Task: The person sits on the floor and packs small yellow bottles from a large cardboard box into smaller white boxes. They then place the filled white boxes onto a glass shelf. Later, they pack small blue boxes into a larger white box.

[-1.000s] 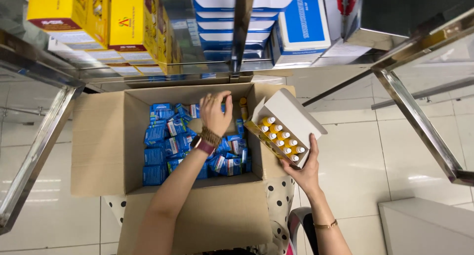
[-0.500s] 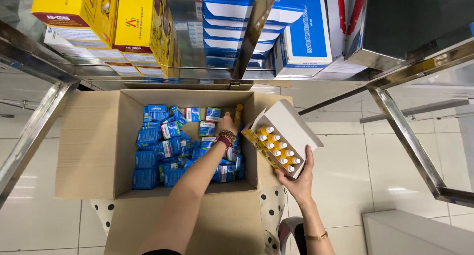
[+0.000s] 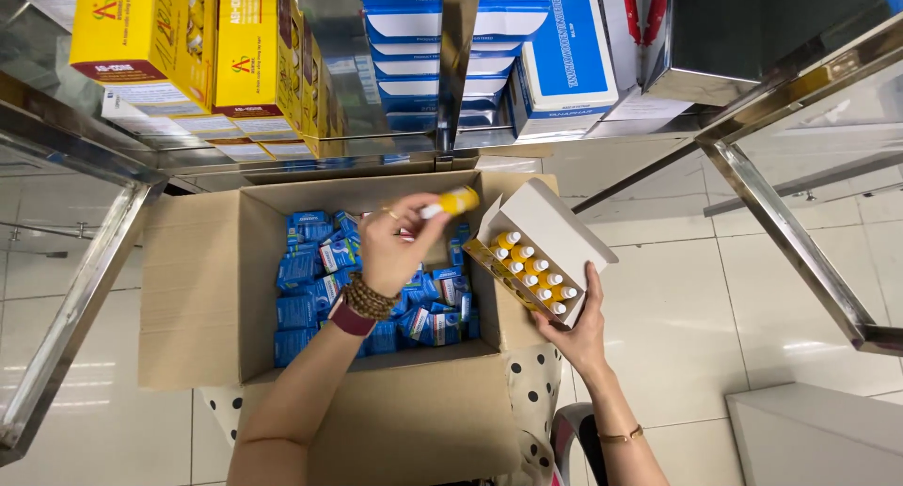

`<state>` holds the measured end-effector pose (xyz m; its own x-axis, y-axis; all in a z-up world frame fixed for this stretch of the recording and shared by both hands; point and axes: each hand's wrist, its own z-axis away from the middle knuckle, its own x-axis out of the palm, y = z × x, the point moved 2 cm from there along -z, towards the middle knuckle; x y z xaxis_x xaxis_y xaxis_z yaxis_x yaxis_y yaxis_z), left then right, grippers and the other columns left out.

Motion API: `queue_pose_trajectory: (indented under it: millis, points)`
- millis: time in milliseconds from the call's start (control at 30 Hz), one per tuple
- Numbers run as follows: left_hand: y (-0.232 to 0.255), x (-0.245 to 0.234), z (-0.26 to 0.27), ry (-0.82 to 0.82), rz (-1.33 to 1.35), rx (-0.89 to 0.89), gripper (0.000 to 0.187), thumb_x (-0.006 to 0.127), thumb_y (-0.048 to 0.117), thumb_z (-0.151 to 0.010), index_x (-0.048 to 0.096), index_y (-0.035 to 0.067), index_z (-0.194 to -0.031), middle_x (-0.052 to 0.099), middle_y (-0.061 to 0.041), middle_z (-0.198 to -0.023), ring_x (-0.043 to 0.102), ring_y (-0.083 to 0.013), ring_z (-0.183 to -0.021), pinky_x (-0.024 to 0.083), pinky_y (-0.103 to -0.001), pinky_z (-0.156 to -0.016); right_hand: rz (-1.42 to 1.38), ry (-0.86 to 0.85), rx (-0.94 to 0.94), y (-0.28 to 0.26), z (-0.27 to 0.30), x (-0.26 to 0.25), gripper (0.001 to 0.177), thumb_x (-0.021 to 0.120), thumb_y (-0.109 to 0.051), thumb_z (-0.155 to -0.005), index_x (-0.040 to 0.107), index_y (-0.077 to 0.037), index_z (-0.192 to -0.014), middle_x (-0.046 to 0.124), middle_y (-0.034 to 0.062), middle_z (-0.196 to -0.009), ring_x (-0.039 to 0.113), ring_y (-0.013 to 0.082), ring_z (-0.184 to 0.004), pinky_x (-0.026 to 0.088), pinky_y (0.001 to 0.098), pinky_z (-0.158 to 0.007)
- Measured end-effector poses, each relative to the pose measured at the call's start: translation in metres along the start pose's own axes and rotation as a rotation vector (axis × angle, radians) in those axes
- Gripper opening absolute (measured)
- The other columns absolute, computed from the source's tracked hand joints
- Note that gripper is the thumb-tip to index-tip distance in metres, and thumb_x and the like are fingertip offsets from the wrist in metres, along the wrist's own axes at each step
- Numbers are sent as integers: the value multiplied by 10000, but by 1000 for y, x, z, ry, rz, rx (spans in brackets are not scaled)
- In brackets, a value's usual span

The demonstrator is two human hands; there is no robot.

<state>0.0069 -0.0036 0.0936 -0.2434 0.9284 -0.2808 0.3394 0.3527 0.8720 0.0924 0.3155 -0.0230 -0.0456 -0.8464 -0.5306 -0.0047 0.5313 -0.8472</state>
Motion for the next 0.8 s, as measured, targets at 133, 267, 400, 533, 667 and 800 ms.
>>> queue_pose_trajectory:
  millis: [133, 267, 400, 533, 667, 800]
  points:
    - [35, 25, -8, -157, -19, 71, 194, 796, 128, -889, 769, 43, -1061, 727, -35, -781, 654, -109, -577, 519, -249, -532, 58, 34, -158, -11, -2, -3, 1177, 890, -179, -695, 136, -6, -1583, 430, 288, -1535, 640, 343, -1226, 546, 414, -1016]
    - [8, 69, 0, -369, -364, 331, 167, 775, 126, -881, 763, 42, -1025, 739, -101, -881, 698, -184, -682, 570, -299, -596, 54, 35, -151, -8, -1, -2, 1185, 896, -189, -698, 137, -8, -1590, 492, 270, -1478, 652, 337, -1218, 544, 409, -1023]
    - [-58, 117, 20, -567, -750, 449, 173, 697, 52, -877, 741, 39, -1044, 744, -155, -1014, 744, -226, -862, 621, -304, -673, 52, 30, -124, -9, -2, -2, 1184, 899, -194, -691, 142, -13, -1584, 512, 262, -1466, 666, 324, -1195, 548, 402, -1014]
    - [-37, 118, 12, -709, -835, 397, 162, 705, 60, -877, 748, 56, -1033, 742, -148, -925, 741, -236, -853, 611, -345, -656, 47, 23, -132, -10, -2, -1, 1170, 894, -186, -694, 159, -21, -1589, 516, 264, -1471, 664, 324, -1203, 546, 402, -1021]
    - [-40, 116, 11, -650, -830, 412, 146, 733, 95, -839, 752, 69, -982, 754, -122, -880, 743, -219, -821, 589, -346, -595, 50, 26, -135, -10, -1, -1, 1177, 901, -182, -691, 158, -22, -1589, 506, 270, -1471, 648, 333, -1225, 533, 413, -1035]
    - [-31, 91, 6, -305, -647, 534, 162, 745, 158, -871, 767, 77, -1009, 762, -111, -865, 709, -158, -638, 545, -281, -467, 72, 40, -159, -14, -2, -2, 1179, 904, -167, -679, 161, -23, -1584, 458, 293, -1509, 614, 348, -1257, 519, 425, -1038]
